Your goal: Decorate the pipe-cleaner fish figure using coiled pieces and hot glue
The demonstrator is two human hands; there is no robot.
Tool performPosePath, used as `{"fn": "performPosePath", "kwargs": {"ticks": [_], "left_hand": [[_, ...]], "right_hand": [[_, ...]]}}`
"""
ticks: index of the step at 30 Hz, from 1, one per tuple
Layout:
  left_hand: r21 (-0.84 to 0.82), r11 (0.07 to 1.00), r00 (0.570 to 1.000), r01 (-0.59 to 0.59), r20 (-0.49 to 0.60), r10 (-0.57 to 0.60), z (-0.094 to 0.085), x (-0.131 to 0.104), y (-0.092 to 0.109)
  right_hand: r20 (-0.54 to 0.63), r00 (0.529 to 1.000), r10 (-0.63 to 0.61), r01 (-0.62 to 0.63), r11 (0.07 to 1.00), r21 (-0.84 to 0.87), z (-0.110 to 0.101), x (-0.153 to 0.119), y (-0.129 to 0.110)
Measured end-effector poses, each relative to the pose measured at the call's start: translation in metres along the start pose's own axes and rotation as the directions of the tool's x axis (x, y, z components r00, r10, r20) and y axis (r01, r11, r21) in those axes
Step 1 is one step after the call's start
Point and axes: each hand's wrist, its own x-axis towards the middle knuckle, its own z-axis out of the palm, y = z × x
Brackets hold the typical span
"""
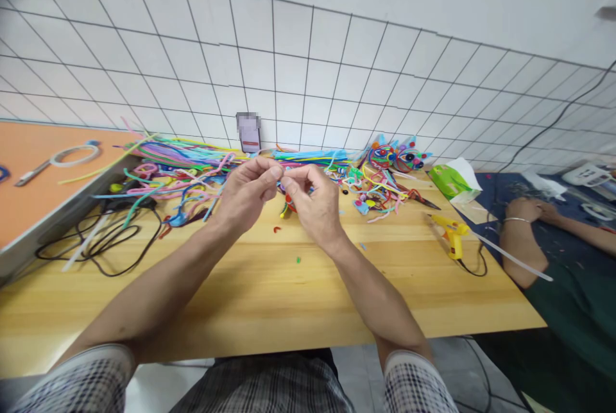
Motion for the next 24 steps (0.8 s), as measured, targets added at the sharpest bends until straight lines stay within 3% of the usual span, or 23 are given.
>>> {"fn": "performPosePath", "kwargs": {"ticks": [3,5,9,12,15,19,24], "left_hand": [[-0.121,0.985,0.993,0.121,0.027,-0.119,0.003,0.004,-0.008],[-0.024,0.99,0.986,0.136,0.1,-0.133,-0.004,0.009,-0.007],[0.282,0.959,0.965,-0.026,0.259,-0.05,-0.027,0.018,0.0],[0.424,0.89,0.943,-0.167,0.331,0.019,-0.036,0.021,0.001],[0.515,0.818,0.929,-0.257,0.365,0.063,-0.038,0.022,0.0],[0.424,0.88,0.944,-0.214,0.322,0.074,-0.034,0.019,-0.002],[0.054,0.998,0.996,0.024,0.086,-0.029,-0.014,0.008,-0.017]], "right_hand": [[0.018,0.996,0.084,-0.086,0.993,0.079,0.0,0.003,0.008],[0.071,0.992,0.104,-0.107,0.994,0.038,-0.006,0.007,0.012],[0.155,0.988,0.001,0.022,0.989,-0.144,-0.022,0.011,0.015],[0.212,0.968,-0.134,0.186,0.95,-0.25,-0.026,0.011,0.013],[0.267,0.946,-0.184,0.265,0.913,-0.309,-0.025,0.01,0.011],[0.212,0.968,-0.133,0.195,0.933,-0.301,-0.02,0.008,0.011],[0.065,0.996,0.064,-0.06,0.996,-0.062,-0.005,0.002,0.019]]}}
